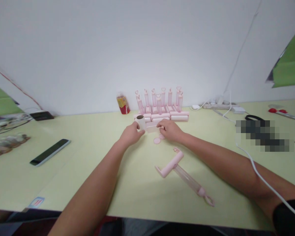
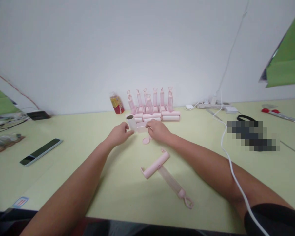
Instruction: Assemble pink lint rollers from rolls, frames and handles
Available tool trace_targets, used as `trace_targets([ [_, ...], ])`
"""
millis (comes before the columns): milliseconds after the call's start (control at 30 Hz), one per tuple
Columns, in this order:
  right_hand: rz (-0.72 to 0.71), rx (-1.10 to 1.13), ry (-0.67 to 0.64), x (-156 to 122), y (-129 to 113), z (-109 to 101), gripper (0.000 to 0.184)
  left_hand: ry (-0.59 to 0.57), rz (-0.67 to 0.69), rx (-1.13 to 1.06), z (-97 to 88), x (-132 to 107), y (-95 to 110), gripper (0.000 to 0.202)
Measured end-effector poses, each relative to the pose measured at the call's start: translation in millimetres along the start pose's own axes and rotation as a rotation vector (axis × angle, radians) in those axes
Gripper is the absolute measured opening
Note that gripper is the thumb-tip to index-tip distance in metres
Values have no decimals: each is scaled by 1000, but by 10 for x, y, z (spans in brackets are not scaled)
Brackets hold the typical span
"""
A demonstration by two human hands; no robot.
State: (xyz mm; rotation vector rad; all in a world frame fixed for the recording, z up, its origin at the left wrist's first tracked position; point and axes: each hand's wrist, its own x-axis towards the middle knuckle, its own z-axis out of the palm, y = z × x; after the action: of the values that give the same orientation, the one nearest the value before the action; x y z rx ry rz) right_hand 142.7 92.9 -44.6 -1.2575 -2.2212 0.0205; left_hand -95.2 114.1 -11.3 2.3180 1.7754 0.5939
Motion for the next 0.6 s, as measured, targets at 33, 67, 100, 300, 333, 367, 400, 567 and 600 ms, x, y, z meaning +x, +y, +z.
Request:
trace_targets([
  [33,-2,0,20,-2,43,-3,36,-35,56,-1,4,-59,80,45],
  [67,-9,1,29,-13,88,-4,40,-83,159,1,25,-116,166,48],
  [100,-21,2,27,-32,133,-4,44,-135,230,0,62,-168,251,51],
  [300,-54,1,26,-179,295,14,35,-177,458,103,378,-260,493,49],
  [333,-48,2,36,-194,305,13,33,-185,494,114,411,-242,485,45],
  [367,-42,5,47,-207,311,11,31,-197,521,122,433,-220,470,42],
  [400,-36,8,56,-217,315,8,30,-207,542,126,446,-197,452,40],
  [567,-12,41,82,-251,312,10,28,-210,574,117,441,-117,386,40],
  [600,-7,50,83,-253,310,14,27,-206,576,111,440,-113,382,39],
])
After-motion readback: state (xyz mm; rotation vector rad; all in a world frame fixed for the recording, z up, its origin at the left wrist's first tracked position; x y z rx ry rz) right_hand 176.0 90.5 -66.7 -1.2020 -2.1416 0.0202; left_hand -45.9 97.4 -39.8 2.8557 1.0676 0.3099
